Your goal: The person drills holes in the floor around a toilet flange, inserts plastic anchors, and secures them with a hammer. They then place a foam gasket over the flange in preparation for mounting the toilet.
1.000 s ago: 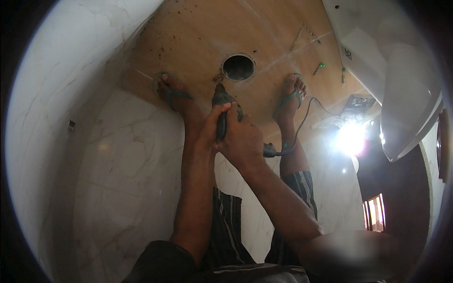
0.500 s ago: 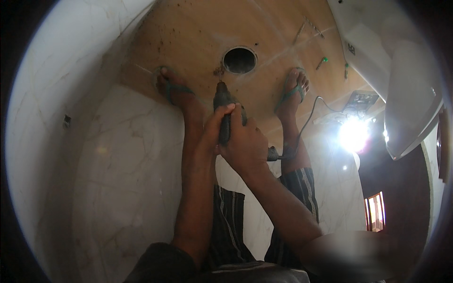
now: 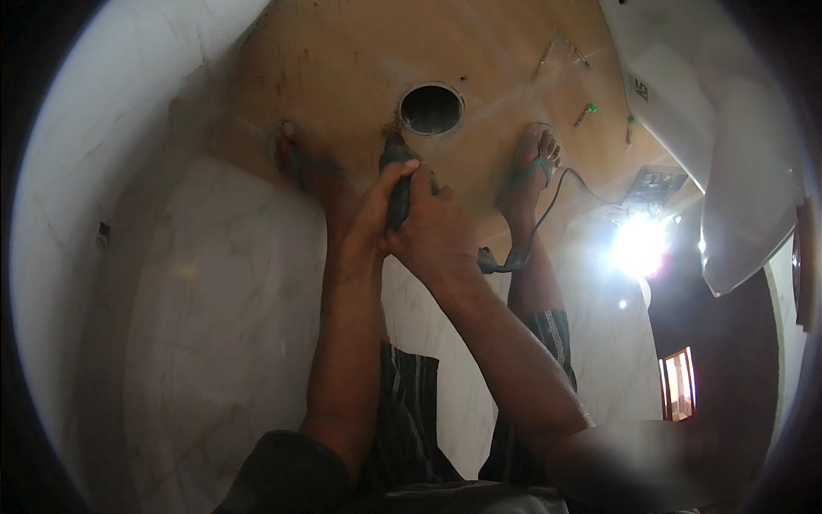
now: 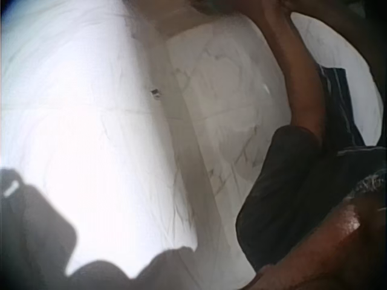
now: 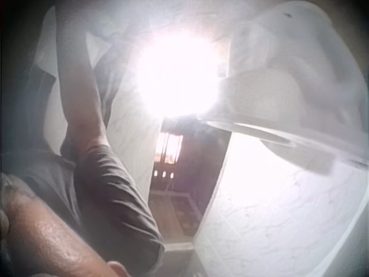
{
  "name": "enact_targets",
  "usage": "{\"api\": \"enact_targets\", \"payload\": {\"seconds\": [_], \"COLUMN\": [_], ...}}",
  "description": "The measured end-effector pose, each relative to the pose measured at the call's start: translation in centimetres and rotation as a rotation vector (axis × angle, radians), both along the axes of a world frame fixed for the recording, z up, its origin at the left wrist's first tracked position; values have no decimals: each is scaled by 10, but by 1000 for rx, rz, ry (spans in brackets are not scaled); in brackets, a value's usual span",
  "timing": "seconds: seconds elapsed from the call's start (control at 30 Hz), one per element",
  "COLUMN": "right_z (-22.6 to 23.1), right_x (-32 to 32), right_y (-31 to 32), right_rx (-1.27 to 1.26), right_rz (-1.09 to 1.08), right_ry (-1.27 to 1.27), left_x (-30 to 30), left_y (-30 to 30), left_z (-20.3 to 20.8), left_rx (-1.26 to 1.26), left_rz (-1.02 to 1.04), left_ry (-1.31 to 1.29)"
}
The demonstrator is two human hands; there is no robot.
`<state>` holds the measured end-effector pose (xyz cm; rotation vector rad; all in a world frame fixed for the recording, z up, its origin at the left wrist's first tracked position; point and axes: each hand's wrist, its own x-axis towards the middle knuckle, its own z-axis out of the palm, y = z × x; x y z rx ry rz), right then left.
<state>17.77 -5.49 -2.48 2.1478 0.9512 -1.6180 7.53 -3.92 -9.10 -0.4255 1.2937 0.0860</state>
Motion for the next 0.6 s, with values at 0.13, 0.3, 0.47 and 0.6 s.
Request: {"api": "enact_targets", "payload": {"seconds": [0.13, 0.3, 0.47, 0.6], "right_z": [24, 46, 60, 61], "right_x": [5, 16, 47, 85], "right_y": [-11, -29, -26, -45], "right_rx": [-14, -16, -59, 207], "right_rz": [35, 7, -124, -412], "right_ry": [8, -5, 5, 49], "left_x": [8, 16, 33, 57], "left_y": [0, -22, -38, -40], "left_z": [30, 46, 48, 44], "left_rx": [-32, -60, 30, 225], "left_rz": [-54, -23, 15, 31], "left_ry": [23, 21, -5, -56]}}
